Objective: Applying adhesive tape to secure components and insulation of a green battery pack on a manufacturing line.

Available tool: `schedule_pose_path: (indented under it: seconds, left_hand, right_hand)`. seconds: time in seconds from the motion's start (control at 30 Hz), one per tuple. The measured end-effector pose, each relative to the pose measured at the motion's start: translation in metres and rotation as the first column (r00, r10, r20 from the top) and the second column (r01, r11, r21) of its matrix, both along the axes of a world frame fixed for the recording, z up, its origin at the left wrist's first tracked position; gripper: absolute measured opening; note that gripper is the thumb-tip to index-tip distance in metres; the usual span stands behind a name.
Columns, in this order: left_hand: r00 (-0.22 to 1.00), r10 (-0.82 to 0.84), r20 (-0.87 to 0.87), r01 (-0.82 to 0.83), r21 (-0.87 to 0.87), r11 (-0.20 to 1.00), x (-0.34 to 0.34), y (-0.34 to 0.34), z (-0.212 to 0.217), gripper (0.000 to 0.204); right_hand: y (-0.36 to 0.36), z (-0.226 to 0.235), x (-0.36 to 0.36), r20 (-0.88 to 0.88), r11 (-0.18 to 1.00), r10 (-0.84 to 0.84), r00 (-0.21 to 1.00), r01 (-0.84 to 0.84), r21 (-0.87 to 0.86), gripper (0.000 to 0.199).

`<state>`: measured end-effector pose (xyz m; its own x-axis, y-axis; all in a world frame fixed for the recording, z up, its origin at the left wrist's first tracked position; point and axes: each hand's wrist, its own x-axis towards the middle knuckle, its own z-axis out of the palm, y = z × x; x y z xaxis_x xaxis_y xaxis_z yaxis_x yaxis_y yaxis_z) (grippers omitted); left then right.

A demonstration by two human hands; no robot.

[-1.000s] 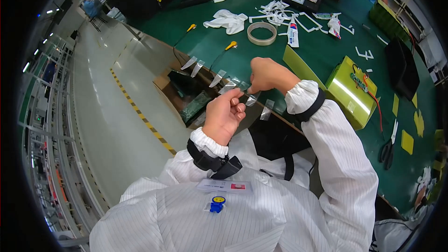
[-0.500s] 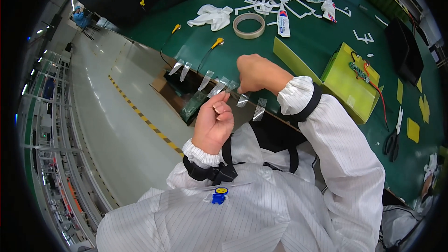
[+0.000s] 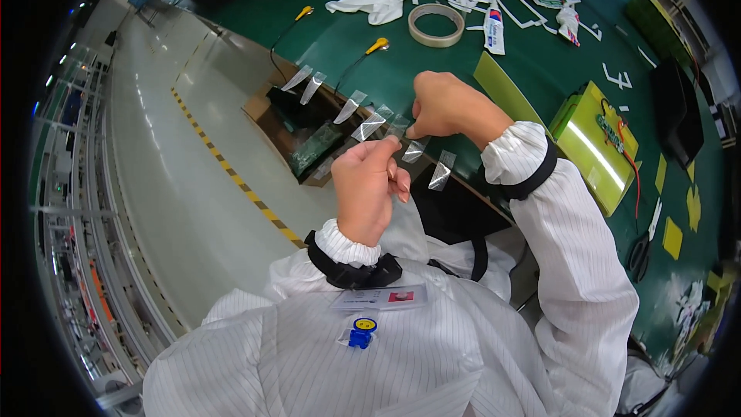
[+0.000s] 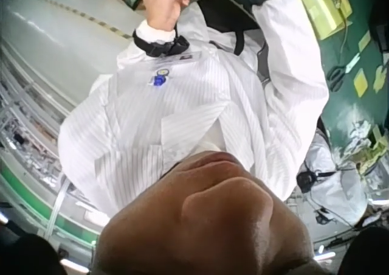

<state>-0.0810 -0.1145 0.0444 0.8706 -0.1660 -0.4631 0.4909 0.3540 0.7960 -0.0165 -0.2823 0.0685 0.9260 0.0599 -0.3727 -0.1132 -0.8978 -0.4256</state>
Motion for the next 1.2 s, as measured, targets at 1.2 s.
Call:
schedule_pose_path:
  seconds: [1.2]
  left_hand:
    - [0.709,-0.326,0.625,0.48,-0.089,0.873,0.035,0.025,0.103,0.014]
  right_hand:
    - [-0.017,0.032,-0.084,0.357,0.965,-0.211,0.91,0.135,0.226,0.024]
